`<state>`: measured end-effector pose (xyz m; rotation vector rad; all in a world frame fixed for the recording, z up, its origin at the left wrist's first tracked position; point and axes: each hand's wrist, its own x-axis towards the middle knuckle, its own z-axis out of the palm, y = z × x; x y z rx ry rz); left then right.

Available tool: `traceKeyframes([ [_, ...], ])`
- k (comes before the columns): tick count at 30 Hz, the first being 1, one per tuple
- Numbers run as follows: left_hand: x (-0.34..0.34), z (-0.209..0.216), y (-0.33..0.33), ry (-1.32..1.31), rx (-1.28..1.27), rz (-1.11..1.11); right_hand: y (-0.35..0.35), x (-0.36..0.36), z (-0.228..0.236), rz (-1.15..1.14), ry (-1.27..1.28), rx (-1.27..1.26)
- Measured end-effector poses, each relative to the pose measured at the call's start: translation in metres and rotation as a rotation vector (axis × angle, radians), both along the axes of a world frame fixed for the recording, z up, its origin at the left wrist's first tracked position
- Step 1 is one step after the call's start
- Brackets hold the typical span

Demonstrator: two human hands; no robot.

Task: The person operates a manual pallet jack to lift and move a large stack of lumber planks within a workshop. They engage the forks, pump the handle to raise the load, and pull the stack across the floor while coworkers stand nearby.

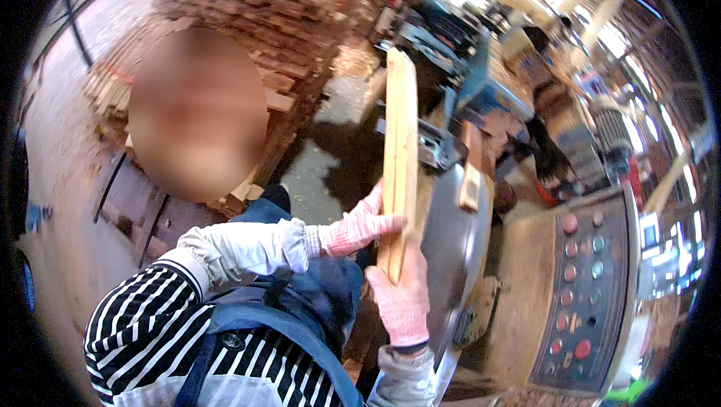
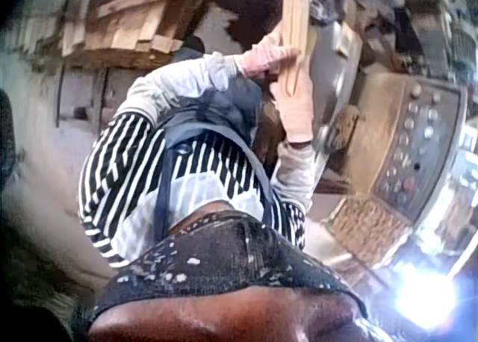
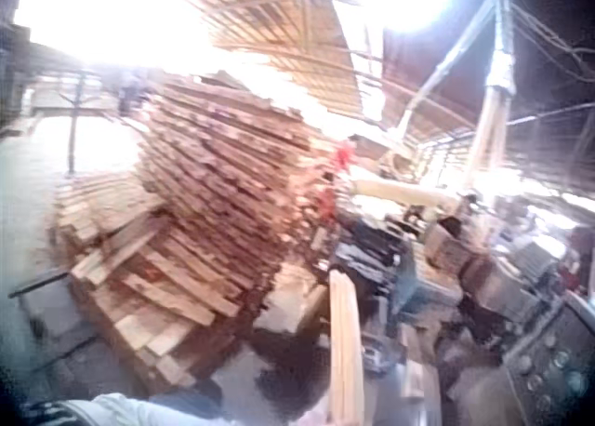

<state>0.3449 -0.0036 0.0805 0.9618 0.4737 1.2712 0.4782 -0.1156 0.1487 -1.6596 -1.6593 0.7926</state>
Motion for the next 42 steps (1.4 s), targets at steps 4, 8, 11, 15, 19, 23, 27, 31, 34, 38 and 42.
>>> traceKeyframes([
  [4,0.016,-0.039,-0.021,0.208,0.119,-0.317,-0.11,0.055,-0.017,-0.229,-0.53,0.052],
  [8,-0.027,-0.077,-0.022,0.25,-0.185,-0.206,-0.201,0.074,-0.049,-0.438,-0.705,0.029],
  [11,-0.056,-0.118,-0.038,0.278,-0.318,-0.152,-0.193,0.07,-0.061,-0.622,-0.746,-0.042],
  [15,-0.116,-0.161,-0.072,0.344,-0.445,-0.045,-0.102,0.088,-0.073,-0.729,-0.696,0.264],
  [19,-0.162,-0.161,-0.094,0.39,-0.51,0.071,0.038,0.111,-0.073,-0.721,-0.698,0.464],
  [23,-0.148,-0.139,-0.089,0.365,-0.429,0.035,0.138,0.13,-0.052,-0.692,-0.734,0.422],
  [27,-0.115,-0.143,-0.082,0.306,-0.281,-0.147,0.156,0.126,-0.066,-0.621,-0.657,0.558],
  [31,-0.115,-0.146,-0.086,0.322,-0.291,-0.116,0.059,0.105,-0.079,-0.489,-0.626,0.532],
  [34,-0.134,-0.171,-0.097,0.373,-0.389,-0.057,-0.057,0.088,-0.066,-0.474,-0.703,0.366],
  [38,-0.171,-0.191,-0.115,0.402,-0.517,-0.071,-0.154,0.075,-0.058,-0.438,-0.799,0.036],
  [42,-0.176,-0.204,-0.113,0.46,-0.584,-0.072,-0.137,0.078,-0.055,-0.349,-0.869,0.369],
])
